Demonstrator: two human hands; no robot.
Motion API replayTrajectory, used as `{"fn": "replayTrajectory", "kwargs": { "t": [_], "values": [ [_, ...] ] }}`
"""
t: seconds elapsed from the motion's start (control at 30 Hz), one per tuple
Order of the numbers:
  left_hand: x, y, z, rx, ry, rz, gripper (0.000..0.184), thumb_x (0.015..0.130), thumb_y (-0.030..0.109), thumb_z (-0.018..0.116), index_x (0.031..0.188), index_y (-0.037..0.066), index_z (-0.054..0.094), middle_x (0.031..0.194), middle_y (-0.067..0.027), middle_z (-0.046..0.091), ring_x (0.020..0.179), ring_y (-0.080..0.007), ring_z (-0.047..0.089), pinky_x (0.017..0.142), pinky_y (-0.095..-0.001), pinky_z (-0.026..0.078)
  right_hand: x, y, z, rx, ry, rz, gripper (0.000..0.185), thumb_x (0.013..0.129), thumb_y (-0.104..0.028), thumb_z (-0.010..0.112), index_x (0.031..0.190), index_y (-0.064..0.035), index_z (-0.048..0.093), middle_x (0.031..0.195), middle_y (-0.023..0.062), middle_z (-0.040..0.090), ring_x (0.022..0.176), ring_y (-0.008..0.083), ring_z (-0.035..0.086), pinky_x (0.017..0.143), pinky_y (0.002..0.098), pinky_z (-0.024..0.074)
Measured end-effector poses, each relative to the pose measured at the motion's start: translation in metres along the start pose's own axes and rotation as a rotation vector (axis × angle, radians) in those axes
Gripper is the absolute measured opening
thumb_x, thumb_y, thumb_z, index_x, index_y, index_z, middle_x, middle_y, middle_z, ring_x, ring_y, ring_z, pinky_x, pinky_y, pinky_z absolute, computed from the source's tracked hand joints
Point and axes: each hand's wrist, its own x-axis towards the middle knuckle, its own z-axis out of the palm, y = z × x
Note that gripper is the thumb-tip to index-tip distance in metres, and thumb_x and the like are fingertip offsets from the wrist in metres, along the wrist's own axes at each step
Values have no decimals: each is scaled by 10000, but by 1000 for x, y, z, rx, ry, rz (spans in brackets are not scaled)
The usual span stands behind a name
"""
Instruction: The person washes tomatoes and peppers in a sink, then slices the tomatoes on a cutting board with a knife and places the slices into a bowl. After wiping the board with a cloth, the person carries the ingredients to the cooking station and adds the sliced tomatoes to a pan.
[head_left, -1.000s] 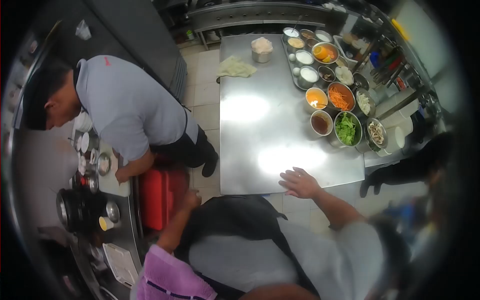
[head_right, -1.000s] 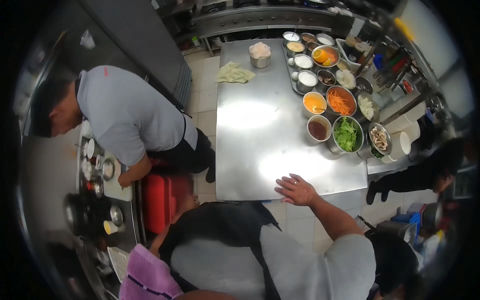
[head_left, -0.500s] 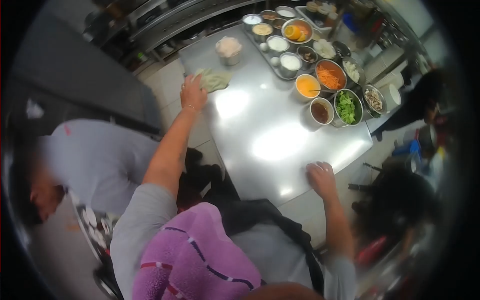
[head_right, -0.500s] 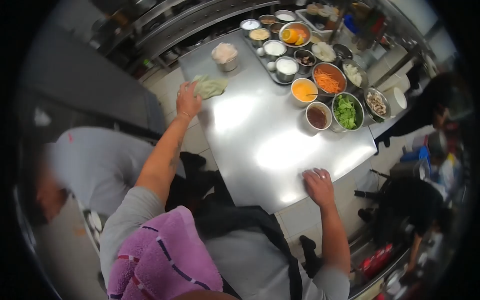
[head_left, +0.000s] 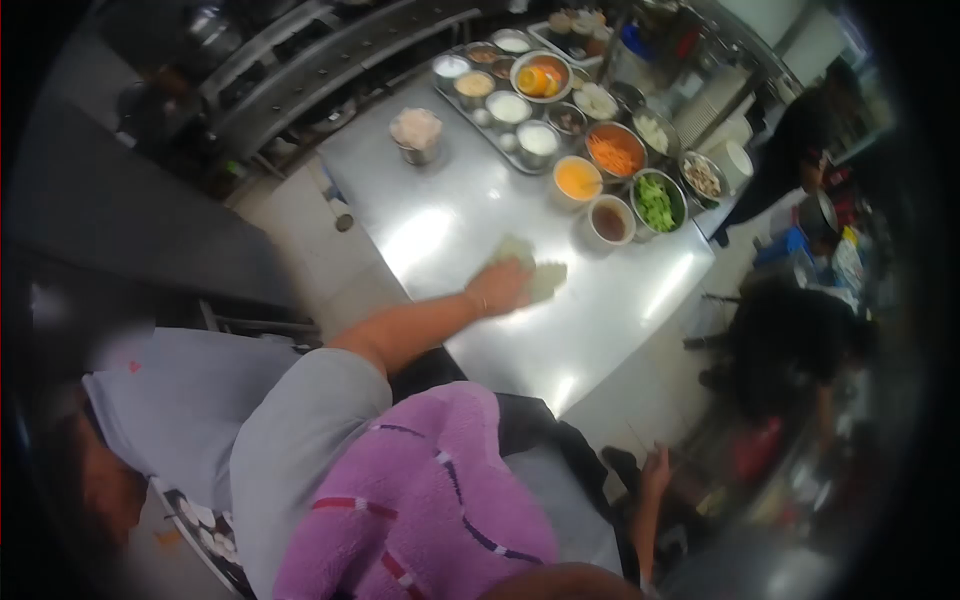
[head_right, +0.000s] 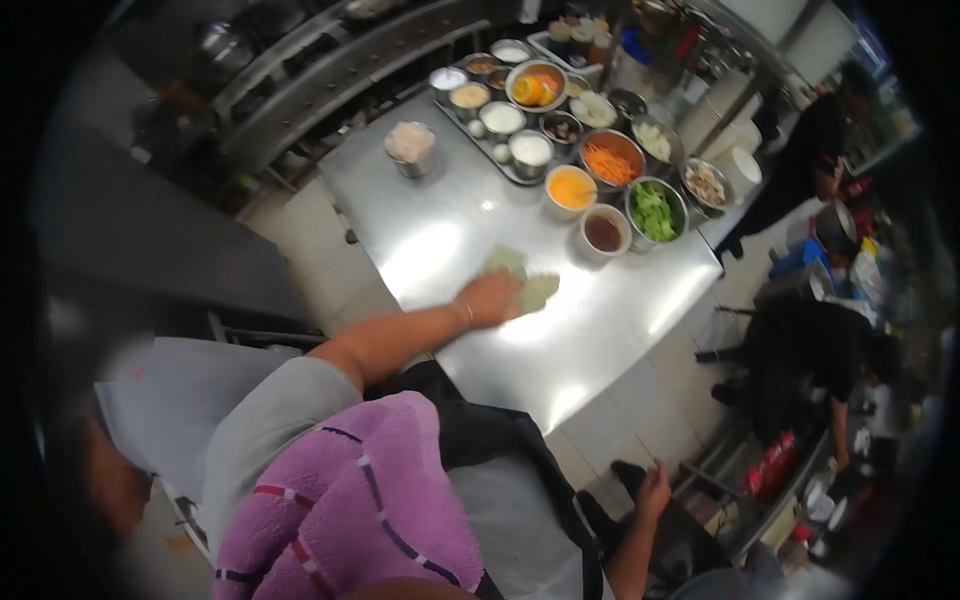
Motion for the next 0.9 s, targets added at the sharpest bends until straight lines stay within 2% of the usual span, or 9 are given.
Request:
{"fn": "replayTrajectory", "kwargs": {
  "t": [0.07, 0.17, 0.37, 0.47, 0.53, 0.63, 0.7, 0.77, 0.9],
  "values": [
    [-29, 4, 16, -16, -94, 107, 433, 912, 428, 649, 1130, 55, 640, 1063, -214, 693, 1005, -390, 682, 897, -503, 554, -23, 14, 5, 42, -102, 148, 357, 980, -101, 622, 1335, -84, 665, 1044, 207, 743, 937, 336, 718, 850, 407, 552],
    [-45, 26, -3, -73, -233, 65, 445, 895, 414, 659, 1092, 17, 636, 988, -230, 725, 975, -412, 701, 896, -520, 543, -34, 19, 39, 14, 23, -82, 374, 977, -59, 619, 1346, -1, 636, 1126, 194, 738, 990, 307, 700, 929, 405, 530],
    [-7, 9, -8, -349, -134, 187, 382, 895, 231, 655, 1237, 62, 626, 1213, -212, 664, 1129, -406, 645, 973, -499, 524, 7, -163, 94, 559, 30, 24, 326, 1019, -16, 573, 1339, -24, 632, 985, 130, 742, 743, 169, 679, 702, 276, 553],
    [15, -4, -54, -369, 13, 401, 413, 915, 234, 680, 1285, 70, 599, 1213, -173, 636, 1085, -389, 654, 951, -468, 533, 39, -277, 129, 535, -12, -37, 316, 994, -24, 605, 1305, -32, 663, 1050, 154, 741, 856, 239, 697, 799, 332, 563],
    [29, -25, -96, -525, 115, 593, 416, 901, 147, 687, 1300, 72, 596, 1218, -153, 624, 1065, -365, 660, 945, -443, 544, 55, -364, 141, 160, 143, -455, 331, 962, -81, 656, 1291, -75, 690, 1164, 188, 720, 1042, 331, 673, 935, 423, 538],
    [37, -70, -154, -548, 181, 757, 394, 880, 75, 690, 1266, 75, 611, 1202, -130, 628, 1033, -339, 674, 889, -414, 569, 61, -449, 171, -261, 31, -486, 385, 926, -165, 705, 1309, -132, 693, 1258, 221, 681, 1172, 391, 603, 1015, 474, 484],
    [33, -108, -192, -560, 169, 795, 378, 874, 67, 691, 1245, 77, 624, 1193, -122, 633, 1014, -331, 680, 855, -408, 577, 68, -465, 205, -398, 106, -439, 360, 908, -257, 738, 1254, -158, 714, 1277, 227, 667, 1122, 409, 632, 957, 450, 511],
    [26, -144, -219, -586, 163, 828, 362, 868, 59, 692, 1225, 80, 636, 1184, -113, 638, 994, -323, 686, 821, -402, 585, 73, -476, 223, -61, 23, 91, 351, 893, -327, 748, 1182, -131, 720, 1196, 241, 693, 1055, 440, 660, 900, 459, 534],
    [10, -227, -251, -534, 193, 811, 290, 818, -47, 619, 1079, 70, 664, 1110, -106, 652, 963, -322, 689, 805, -406, 584, 89, -499, 221, -48, 23, 249, 365, 896, -376, 735, 1132, -99, 712, 1098, 247, 717, 997, 457, 684, 852, 484, 549]
  ]
}}
